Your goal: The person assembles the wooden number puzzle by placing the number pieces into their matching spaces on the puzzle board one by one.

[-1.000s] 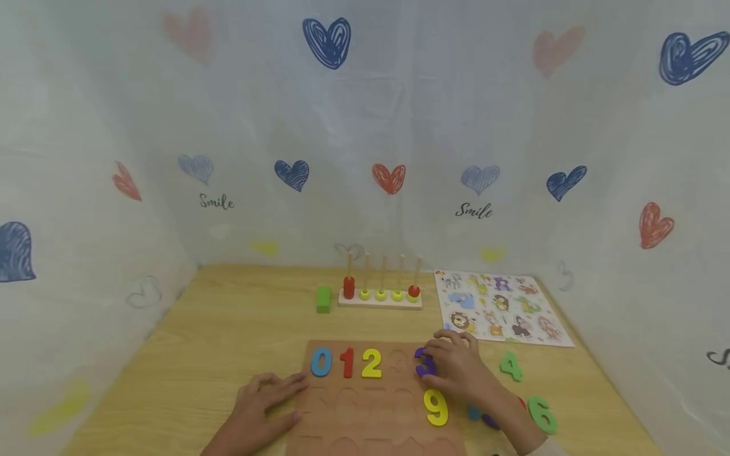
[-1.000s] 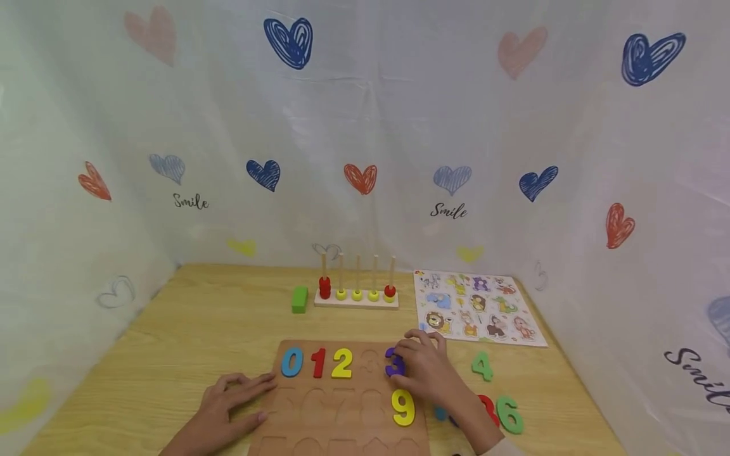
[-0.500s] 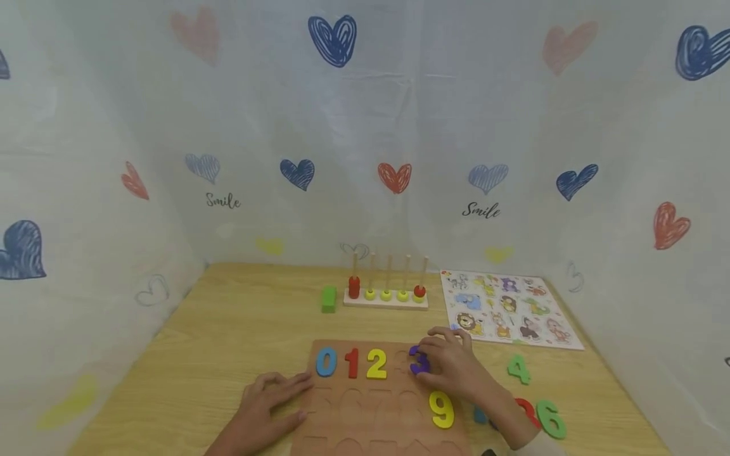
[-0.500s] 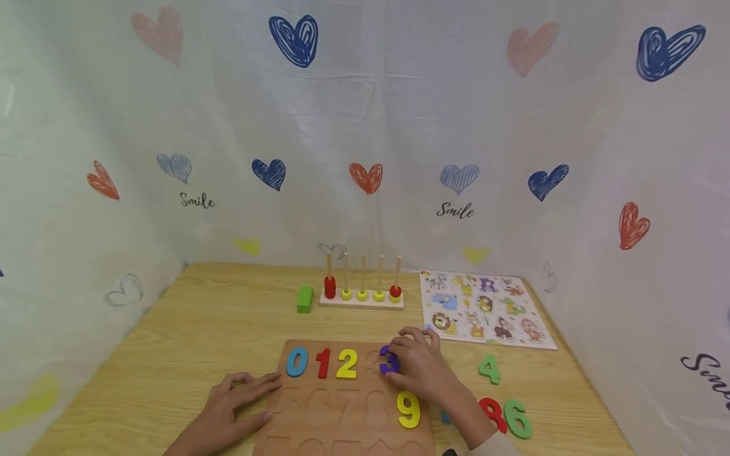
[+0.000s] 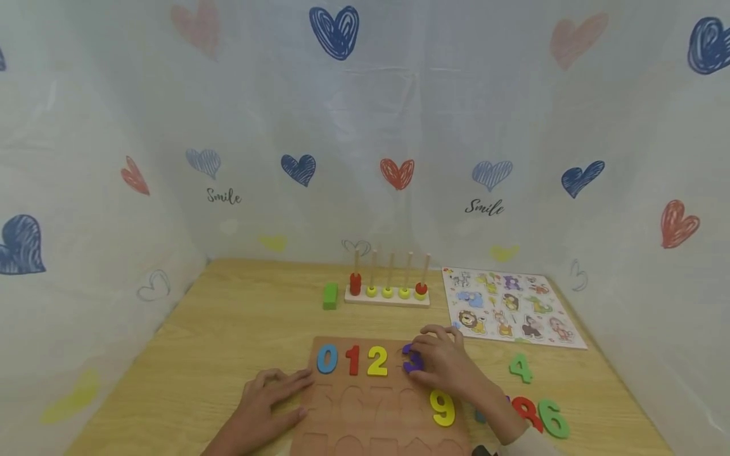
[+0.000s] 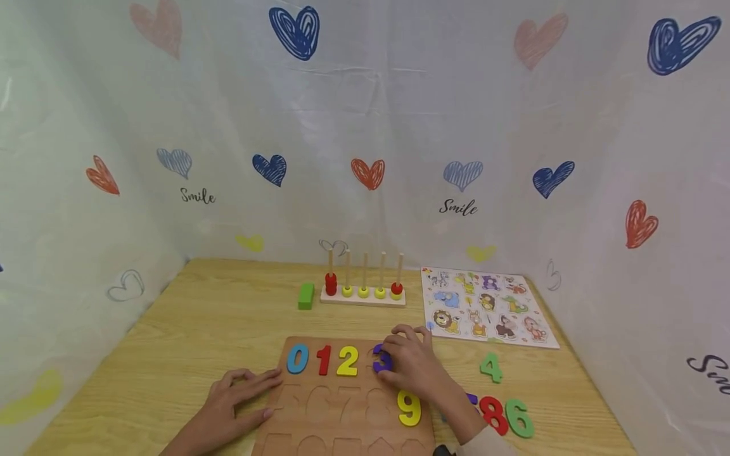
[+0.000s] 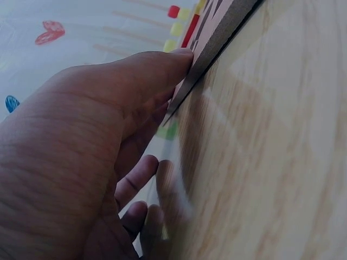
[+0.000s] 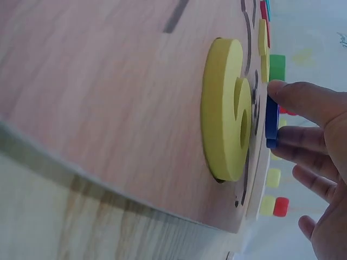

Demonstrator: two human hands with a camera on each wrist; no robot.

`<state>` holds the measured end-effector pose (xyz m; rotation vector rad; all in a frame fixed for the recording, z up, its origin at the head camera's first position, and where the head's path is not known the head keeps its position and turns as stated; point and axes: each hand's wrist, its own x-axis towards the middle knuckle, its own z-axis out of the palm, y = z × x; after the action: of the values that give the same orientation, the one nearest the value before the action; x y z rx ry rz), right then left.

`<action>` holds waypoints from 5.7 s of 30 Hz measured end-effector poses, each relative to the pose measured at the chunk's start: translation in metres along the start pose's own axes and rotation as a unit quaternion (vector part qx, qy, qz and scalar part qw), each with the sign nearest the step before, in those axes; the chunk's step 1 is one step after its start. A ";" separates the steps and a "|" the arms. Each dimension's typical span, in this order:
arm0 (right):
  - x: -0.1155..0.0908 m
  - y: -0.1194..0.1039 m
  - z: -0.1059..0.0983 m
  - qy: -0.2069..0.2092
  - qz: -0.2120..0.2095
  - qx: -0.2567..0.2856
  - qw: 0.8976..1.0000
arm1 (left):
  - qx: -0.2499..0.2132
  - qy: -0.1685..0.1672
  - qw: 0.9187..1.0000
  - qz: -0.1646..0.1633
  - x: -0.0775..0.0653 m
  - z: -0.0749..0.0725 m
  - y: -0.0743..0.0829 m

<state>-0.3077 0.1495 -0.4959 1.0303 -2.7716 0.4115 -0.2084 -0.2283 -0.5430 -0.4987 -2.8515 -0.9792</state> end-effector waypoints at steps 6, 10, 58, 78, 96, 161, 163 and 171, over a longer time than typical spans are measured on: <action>0.002 -0.003 0.003 -0.008 0.005 -0.003 1.000 | -0.001 -0.001 1.000 -0.002 -0.001 -0.001 0.000; 0.003 -0.003 0.004 -0.012 0.009 -0.001 1.000 | -0.005 -0.001 1.000 0.001 0.000 0.000 -0.001; -0.070 0.044 -0.021 0.033 0.034 -0.023 0.999 | 0.014 0.009 1.000 0.006 0.000 0.001 -0.001; -0.110 0.097 -0.033 0.067 0.098 -0.020 0.993 | 0.011 -0.018 0.999 -0.028 0.003 0.000 0.004; -0.122 0.121 -0.043 0.022 0.190 -0.045 0.980 | -0.007 -0.007 1.000 -0.020 0.001 0.001 0.001; -0.083 0.064 -0.047 0.047 0.079 -0.024 0.995 | 0.024 0.015 0.999 0.016 0.001 -0.001 0.001; -0.081 0.062 -0.046 0.051 0.072 -0.021 0.996 | 0.023 0.017 0.999 0.016 0.001 -0.001 0.001; -0.074 0.058 -0.038 0.066 0.047 -0.027 0.996 | 0.017 0.023 0.999 0.024 0.001 -0.001 0.000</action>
<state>-0.2885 0.2490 -0.4892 0.8307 -2.7040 0.3998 -0.2096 -0.2283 -0.5421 -0.5310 -2.7966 -0.9194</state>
